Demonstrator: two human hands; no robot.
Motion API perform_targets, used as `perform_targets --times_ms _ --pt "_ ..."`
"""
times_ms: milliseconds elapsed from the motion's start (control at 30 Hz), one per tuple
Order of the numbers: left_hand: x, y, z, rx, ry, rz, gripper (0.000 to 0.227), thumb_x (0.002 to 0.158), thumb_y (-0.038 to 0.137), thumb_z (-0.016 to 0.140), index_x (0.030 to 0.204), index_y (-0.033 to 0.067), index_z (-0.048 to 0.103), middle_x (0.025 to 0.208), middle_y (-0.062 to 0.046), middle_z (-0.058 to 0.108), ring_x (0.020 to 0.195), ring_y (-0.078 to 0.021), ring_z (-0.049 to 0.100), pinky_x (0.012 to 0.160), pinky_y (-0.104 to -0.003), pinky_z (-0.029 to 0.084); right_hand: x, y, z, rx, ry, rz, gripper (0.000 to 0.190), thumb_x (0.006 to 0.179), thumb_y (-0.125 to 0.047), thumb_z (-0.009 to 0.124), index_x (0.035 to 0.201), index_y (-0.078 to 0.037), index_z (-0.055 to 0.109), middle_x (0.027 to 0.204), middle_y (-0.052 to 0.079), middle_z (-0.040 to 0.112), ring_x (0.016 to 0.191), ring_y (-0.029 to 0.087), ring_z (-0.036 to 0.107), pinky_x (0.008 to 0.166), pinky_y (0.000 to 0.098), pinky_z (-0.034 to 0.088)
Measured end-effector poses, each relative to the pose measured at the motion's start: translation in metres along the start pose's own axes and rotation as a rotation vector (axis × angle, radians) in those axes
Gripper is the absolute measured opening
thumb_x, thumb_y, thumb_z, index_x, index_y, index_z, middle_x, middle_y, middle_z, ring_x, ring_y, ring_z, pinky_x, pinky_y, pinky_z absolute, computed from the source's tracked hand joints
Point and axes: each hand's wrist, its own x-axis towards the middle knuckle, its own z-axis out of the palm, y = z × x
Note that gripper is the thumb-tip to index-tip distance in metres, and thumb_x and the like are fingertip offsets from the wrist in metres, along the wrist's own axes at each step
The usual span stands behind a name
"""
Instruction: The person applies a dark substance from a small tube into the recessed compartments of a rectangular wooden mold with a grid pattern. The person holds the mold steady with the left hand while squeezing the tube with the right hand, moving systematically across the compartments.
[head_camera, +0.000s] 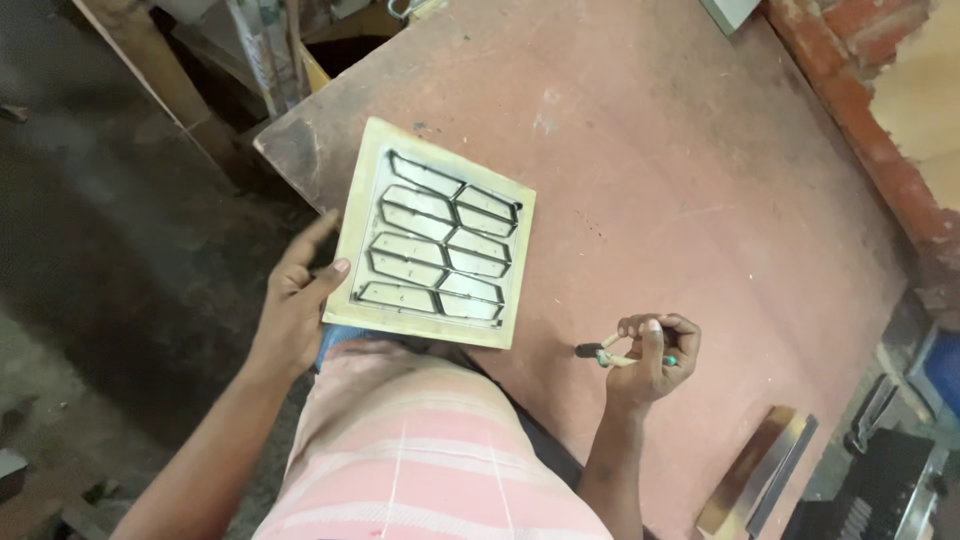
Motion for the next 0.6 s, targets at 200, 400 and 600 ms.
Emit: perform_targets --times_ms 200,400,600 --pt "0.016 0.065 0.018 0.347 -0.477 0.048 0.048 0.099 -0.007 0.07 0.145 -0.0114 0.06 0.101 -0.014 0.062 0.085 -0.012 0.053 0.073 -0.026 0.046 -0.006 0.001 0.009 -0.062 0.082 -0.006 0.013 0.102 0.008 0.058 0.109 -0.002 0.052 0.09 0.009 0.057 0.076 0.017 0.055 0.073 0.0366 0.053" --pt "0.03 0.107 0.084 0.57 -0.588 0.21 0.068 0.087 -0.008 0.062 0.151 -0.003 0.043 0.125 -0.011 0.069 0.103 -0.0091 0.067 0.085 -0.022 0.056 -0.005 -0.006 0.019 -0.305 0.12 0.011 0.012 0.098 0.007 0.061 0.105 -0.001 0.056 0.086 0.007 0.06 0.074 0.016 0.061 0.071 0.033 0.054" --pt "0.058 0.126 0.11 0.648 -0.355 0.164 0.054 0.096 -0.003 0.064 0.149 -0.0021 0.052 0.105 -0.013 0.079 0.084 -0.01 0.071 0.07 -0.019 0.053 0.02 0.005 0.031 -0.989 -0.007 0.203 0.008 0.098 -0.008 0.074 0.101 -0.004 0.068 0.078 0.006 0.063 0.069 0.017 0.057 0.063 0.0319 0.047"
